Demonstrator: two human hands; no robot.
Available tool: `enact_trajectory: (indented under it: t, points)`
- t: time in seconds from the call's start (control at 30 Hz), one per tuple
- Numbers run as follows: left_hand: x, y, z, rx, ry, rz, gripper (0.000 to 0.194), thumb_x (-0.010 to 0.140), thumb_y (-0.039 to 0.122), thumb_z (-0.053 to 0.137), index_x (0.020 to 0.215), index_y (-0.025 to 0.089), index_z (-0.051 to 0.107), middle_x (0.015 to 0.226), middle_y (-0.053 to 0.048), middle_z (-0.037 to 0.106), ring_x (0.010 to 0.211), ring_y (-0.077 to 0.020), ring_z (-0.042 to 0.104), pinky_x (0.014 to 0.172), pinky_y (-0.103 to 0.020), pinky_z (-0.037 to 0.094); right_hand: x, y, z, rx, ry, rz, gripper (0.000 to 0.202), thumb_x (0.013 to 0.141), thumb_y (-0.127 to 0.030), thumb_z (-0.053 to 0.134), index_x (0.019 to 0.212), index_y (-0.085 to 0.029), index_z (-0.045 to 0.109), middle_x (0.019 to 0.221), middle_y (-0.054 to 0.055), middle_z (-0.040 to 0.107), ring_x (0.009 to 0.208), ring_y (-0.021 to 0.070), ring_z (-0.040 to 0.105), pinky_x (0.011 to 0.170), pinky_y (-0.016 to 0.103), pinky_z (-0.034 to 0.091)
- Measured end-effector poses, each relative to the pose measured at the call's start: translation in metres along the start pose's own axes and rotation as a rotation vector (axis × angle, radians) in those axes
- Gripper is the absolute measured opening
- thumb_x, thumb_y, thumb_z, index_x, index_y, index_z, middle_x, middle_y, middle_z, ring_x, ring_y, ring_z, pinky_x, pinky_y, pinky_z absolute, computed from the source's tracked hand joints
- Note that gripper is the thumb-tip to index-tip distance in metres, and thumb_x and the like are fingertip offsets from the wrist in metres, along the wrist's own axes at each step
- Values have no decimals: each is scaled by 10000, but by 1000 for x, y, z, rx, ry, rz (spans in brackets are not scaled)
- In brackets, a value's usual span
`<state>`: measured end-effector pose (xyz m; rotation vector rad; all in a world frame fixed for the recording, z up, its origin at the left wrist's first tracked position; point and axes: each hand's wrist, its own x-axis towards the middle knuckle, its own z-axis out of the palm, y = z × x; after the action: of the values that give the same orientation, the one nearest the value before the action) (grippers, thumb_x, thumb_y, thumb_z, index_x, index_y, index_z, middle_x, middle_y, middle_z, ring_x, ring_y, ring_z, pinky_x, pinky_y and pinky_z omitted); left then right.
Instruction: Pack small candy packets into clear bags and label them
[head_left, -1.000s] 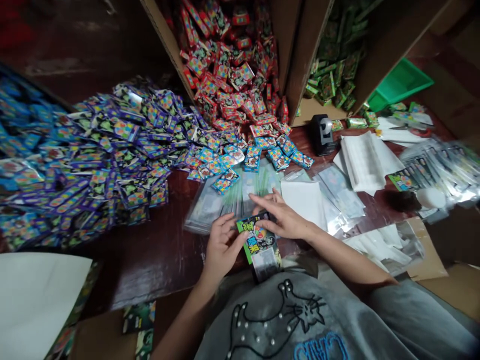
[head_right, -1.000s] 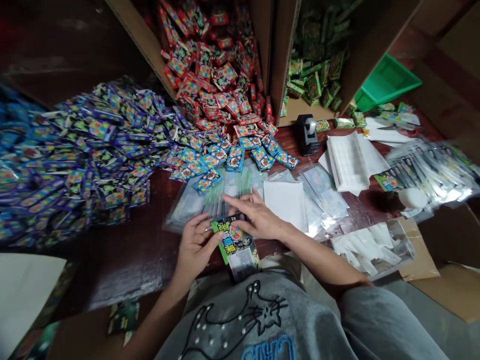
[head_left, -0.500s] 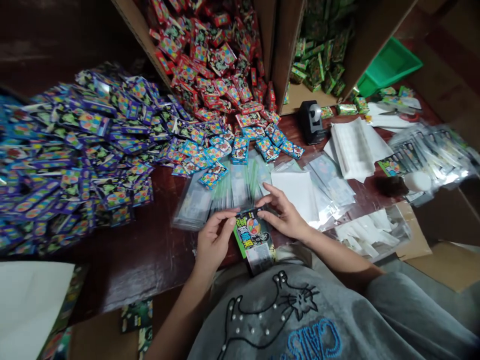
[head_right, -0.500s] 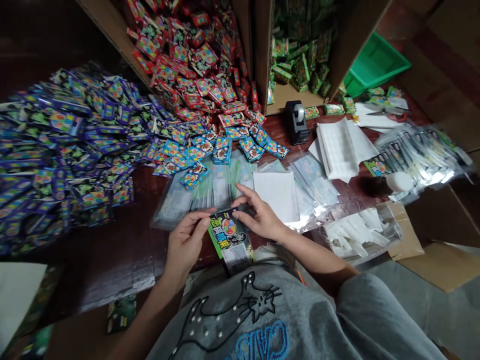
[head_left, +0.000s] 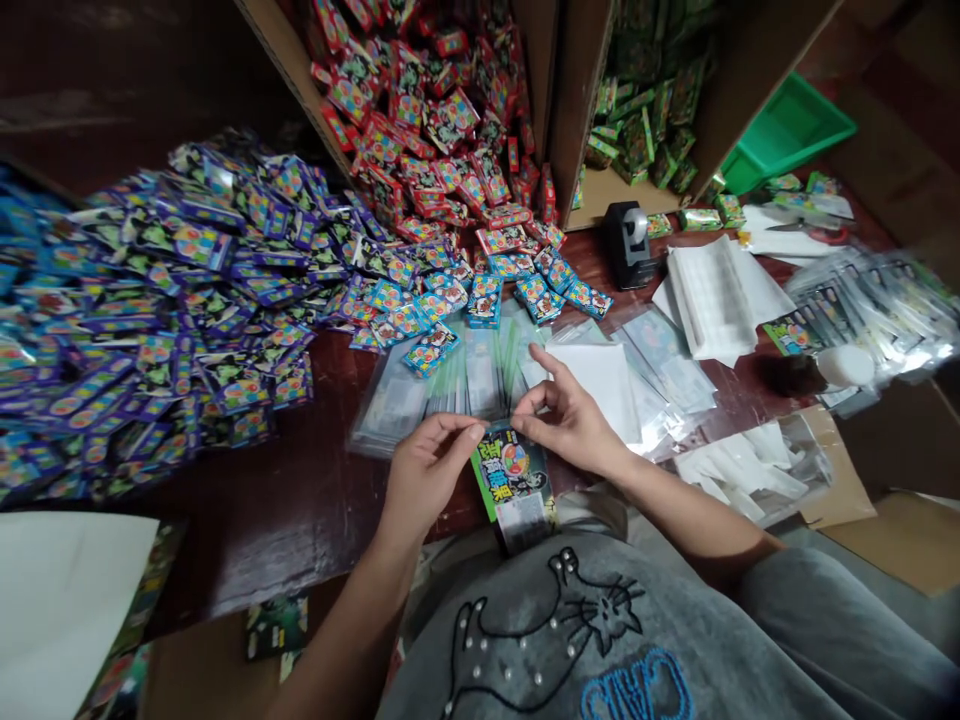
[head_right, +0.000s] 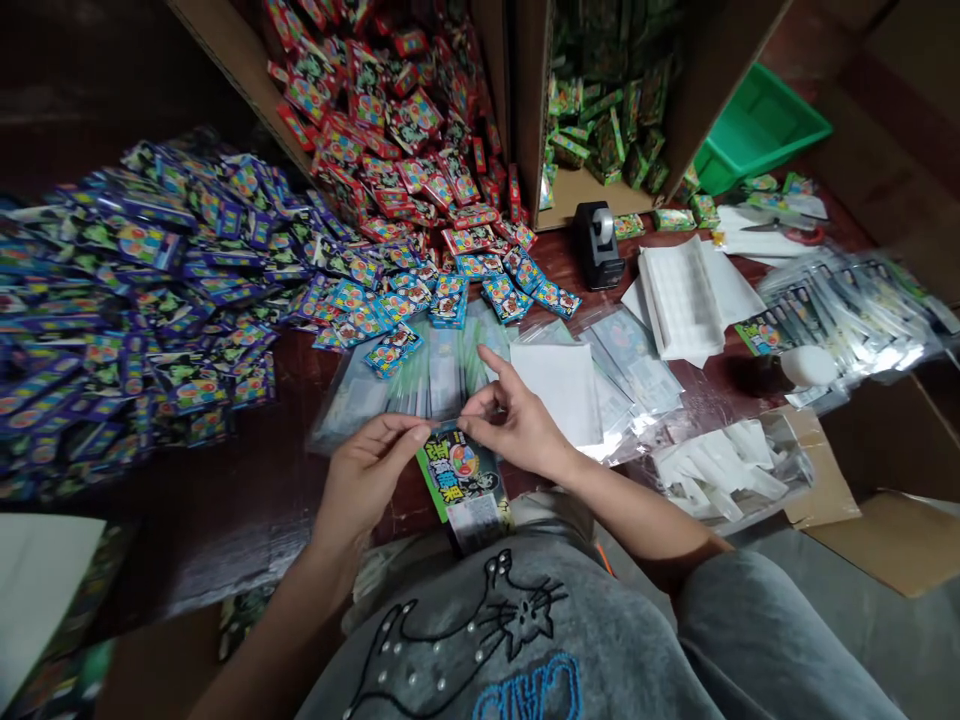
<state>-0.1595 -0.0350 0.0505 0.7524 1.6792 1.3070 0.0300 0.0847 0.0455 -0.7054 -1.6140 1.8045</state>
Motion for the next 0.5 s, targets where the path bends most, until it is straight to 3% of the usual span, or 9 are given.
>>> enact_trajectory:
  t: [0.1,0.23,0.3,0.43,0.5]
  points:
    - [5,1,-4,4,-11,-26,395,793,561,900,882,191,797,897,-59,838,838,-203,768,836,-309,605,5,-1,1,84,-10,60,1127,894,-307,854,1774,-287,150,921,-35,740,724,116,664,675,244,583]
    - [1,0,-9,79,-77,36,371,827,564,872,913,205,830,1022,-89,865,954,-246,805,956,-386,639,0,-2,-9,80,-51,78,1096,903,-316,856,1772,-282,188,894,-45,758,733,122,693,727,261,608]
    - [-3,-1,-9,87,-125,100,352,816,539,887,921,209,825,1086,-101,864,1016,-258,814,1008,-409,641,-6,-6,-18,8,-100,46,1021,941,-334,832,1765,-296,231,913,-43,775,778,128,722,820,290,628]
    - [-7,-8,-2,35,-154,180,308,833,451,890,993,205,797,1101,-99,860,1008,-228,823,962,-358,661,-12,-24,-38,-198,-220,-56,807,1026,-363,752,1723,-295,350,1006,-13,798,926,144,751,1022,360,595]
    - [-6,-10,2,28,-140,220,248,872,422,859,976,205,794,1083,-88,859,1011,-210,823,964,-330,656,-6,-36,-45,-314,-230,-131,633,1025,-366,756,1604,-253,526,1080,25,781,1019,165,731,1061,386,565]
